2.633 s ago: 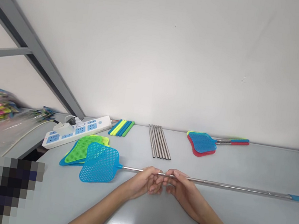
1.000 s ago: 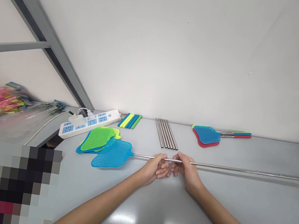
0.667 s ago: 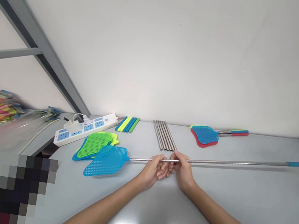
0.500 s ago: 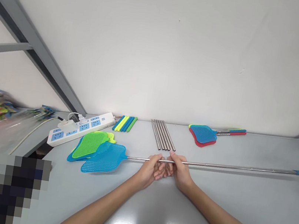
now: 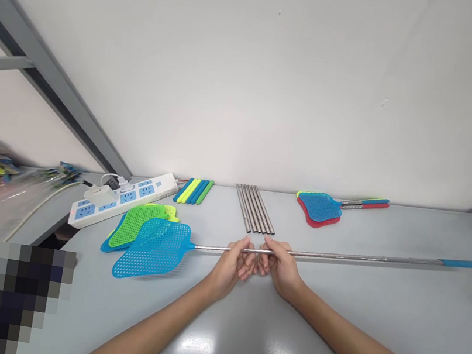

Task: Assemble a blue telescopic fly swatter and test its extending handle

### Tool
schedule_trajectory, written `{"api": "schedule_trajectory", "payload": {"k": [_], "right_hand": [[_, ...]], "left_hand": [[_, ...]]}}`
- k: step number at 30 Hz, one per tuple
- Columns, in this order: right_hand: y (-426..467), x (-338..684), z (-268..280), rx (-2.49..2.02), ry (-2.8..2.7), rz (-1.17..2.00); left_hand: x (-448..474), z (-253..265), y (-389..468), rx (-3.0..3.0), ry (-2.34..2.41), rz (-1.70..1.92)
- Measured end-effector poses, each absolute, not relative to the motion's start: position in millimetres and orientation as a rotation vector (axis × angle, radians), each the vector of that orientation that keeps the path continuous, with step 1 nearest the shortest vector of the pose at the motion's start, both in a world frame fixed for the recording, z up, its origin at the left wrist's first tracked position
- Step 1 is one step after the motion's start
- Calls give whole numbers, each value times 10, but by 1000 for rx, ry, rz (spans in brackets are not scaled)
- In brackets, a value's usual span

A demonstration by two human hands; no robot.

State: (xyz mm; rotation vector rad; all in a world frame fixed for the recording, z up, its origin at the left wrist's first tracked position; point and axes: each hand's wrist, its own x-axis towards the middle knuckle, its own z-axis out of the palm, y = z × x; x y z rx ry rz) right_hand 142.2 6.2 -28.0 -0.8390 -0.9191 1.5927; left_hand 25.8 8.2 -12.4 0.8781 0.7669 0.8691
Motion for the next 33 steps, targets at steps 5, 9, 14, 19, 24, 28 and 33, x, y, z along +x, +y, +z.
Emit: {"api": "schedule_trajectory", "payload": {"k": [5, 9, 14, 19, 24, 28, 33], "right_hand": [[66, 1421, -249, -806, -845, 1590], [62, 1444, -189, -754, -822, 1645], [61, 1481, -150, -686, -786, 1763], [56, 1507, -183, -673, -863, 1877], [32, 1513, -194, -749, -985, 1903], [19, 1509, -170, -754, -1000, 1904], [36, 1517, -200, -749, -1004, 1909]], "left_hand": [[214, -134, 88, 836, 895, 1187], [187, -173, 93, 885, 892, 1236], [133, -205, 108, 1035, 823, 1074], [37, -155, 170, 1036, 701, 970], [-56, -116, 211, 1017, 631, 811], [-84, -95, 194, 1043, 653, 706], [-45, -48, 133, 1059, 636, 639]]}}
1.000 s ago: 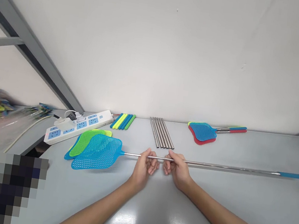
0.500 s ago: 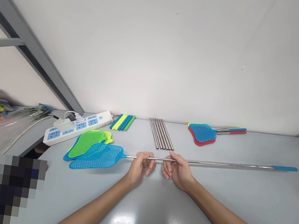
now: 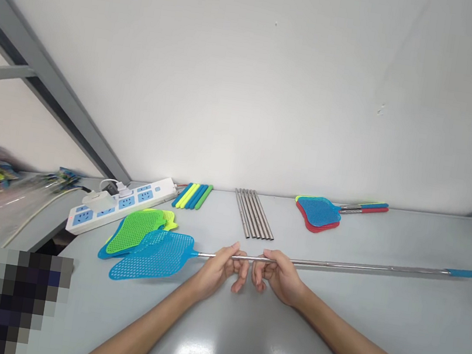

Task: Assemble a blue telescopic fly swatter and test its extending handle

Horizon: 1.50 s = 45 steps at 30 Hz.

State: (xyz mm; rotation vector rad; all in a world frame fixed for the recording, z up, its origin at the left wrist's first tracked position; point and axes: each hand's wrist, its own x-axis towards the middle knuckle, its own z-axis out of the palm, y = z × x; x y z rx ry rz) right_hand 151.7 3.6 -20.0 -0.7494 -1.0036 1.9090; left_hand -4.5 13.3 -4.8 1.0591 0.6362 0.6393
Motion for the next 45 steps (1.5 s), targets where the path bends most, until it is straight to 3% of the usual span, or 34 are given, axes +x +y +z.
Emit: {"api": "schedule_trajectory", "payload": {"k": [17, 45], "right_hand": [[51, 1487, -200, -706, -1005, 1885], [23, 1501, -316, -768, -1268, 1758]], "left_hand": [[48, 19, 40, 1011, 470, 701], [48, -28, 7, 1127, 600, 627]]}}
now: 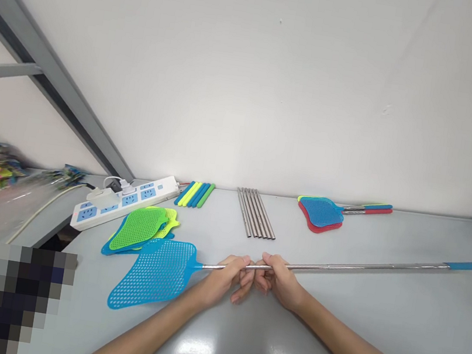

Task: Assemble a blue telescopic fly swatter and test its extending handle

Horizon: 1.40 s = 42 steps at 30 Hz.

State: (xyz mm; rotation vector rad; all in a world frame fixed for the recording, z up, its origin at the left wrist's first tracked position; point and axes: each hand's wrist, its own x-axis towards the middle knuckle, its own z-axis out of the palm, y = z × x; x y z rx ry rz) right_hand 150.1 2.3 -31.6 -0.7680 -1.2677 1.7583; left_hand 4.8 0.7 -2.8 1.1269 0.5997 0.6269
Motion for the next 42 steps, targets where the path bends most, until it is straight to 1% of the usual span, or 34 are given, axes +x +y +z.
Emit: {"api": "schedule_trajectory", "payload": {"k": [4, 10, 14, 19, 24, 27, 30, 37, 42], "right_hand": [[30, 1495, -296, -773, -1253, 1770], [49, 1465, -271, -698, -1026, 1797], [55, 1454, -250, -686, -985, 1784], [60, 1442, -252, -743, -990, 1691], [68, 1456, -251, -724, -913, 1673], [68, 1456, -245, -716, -909, 1668], [67, 1448, -240, -720, -906, 1668], [61, 1467, -212, -677, -864, 1734], [45, 1486, -194, -658, -831, 1784]], "left_hand": [[58, -48, 3, 1135, 630, 623], [107, -56, -15, 1170, 703, 651], [146, -96, 0, 1108, 707, 705], [166, -129, 51, 946, 754, 934], [91, -110, 127, 799, 808, 1206], [54, -103, 159, 754, 856, 1301], [42, -108, 175, 776, 893, 1281], [10, -122, 187, 942, 882, 1070], [14, -123, 154, 961, 854, 999]]}}
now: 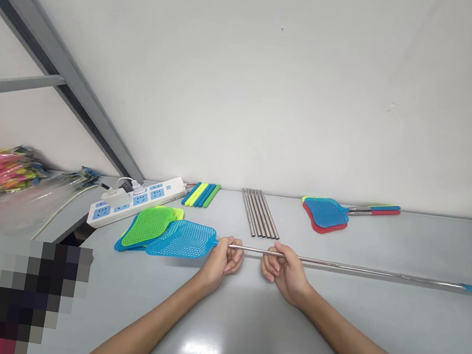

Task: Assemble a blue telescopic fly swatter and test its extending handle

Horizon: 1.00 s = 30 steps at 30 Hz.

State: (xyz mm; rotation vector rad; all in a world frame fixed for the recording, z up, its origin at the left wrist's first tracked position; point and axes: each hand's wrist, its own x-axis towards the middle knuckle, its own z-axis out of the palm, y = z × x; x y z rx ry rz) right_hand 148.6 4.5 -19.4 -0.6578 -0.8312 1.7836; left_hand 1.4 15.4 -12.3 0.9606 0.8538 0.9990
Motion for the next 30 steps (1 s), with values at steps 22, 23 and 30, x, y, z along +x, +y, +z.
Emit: {"api": "schedule_trajectory", "payload": {"k": [22, 23, 30], "right_hand": [[5, 1450, -212, -621, -962, 1792], [5, 1451, -218, -621, -973, 1790], [12, 1455, -264, -625, -1036, 1783]], "left_hand": [[151, -159, -13, 1009, 827, 922], [152, -157, -14, 1013, 831, 919], [170, -126, -43, 1045, 840, 910]]}}
